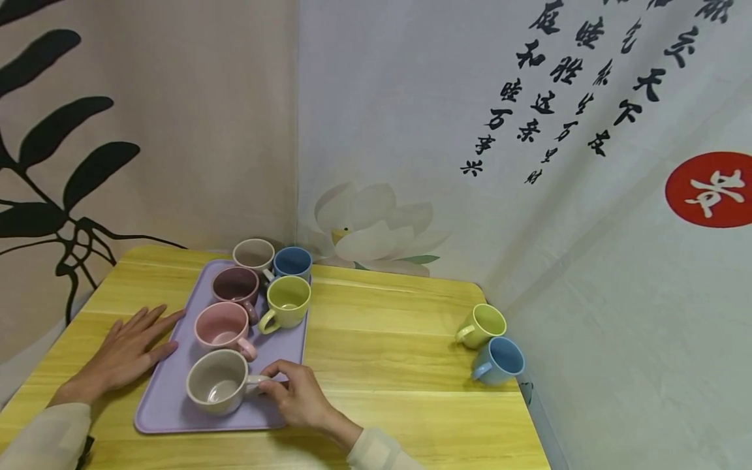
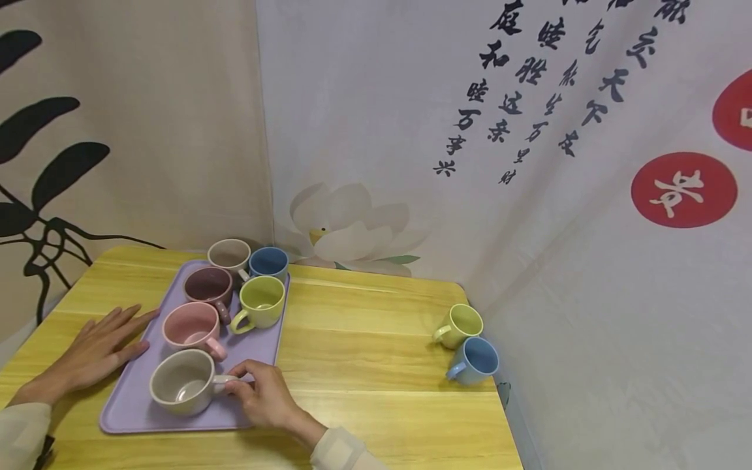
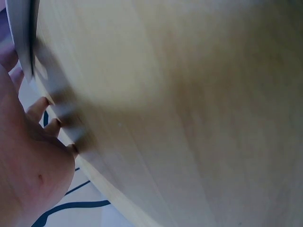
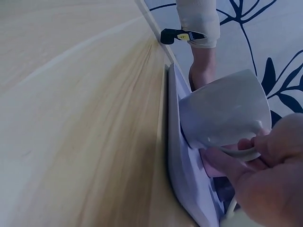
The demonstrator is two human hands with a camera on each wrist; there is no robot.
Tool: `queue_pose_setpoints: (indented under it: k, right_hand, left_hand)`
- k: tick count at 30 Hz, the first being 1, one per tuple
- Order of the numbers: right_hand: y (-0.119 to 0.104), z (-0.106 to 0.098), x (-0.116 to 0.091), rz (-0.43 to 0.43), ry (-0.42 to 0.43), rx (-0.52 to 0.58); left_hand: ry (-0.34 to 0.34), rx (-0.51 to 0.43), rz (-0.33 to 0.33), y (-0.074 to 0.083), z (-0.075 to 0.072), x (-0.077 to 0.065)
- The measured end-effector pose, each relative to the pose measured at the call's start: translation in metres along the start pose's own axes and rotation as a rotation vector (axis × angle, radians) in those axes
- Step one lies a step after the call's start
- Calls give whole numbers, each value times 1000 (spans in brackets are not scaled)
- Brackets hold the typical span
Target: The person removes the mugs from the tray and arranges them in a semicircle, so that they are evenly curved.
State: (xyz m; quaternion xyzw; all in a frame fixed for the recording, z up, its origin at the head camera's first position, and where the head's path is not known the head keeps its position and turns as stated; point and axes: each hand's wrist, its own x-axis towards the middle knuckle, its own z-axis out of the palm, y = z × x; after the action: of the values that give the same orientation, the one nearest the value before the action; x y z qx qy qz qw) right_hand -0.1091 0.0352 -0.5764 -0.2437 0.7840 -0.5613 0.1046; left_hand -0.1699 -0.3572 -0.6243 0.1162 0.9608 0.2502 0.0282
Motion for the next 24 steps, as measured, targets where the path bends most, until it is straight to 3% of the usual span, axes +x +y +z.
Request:
queue_pose_setpoints:
  k: [11,17,24]
  right_hand:
    - [-5,-13,-12,45,16,95]
    - [-9,-28,-21,92,27,203]
    - [-5,-48,-33,111,41,249]
  left_hand:
    - [4,6,1,-1,1,0]
    - [15,7,10,-2,2,0]
    - [11,8,5,-3,3,0]
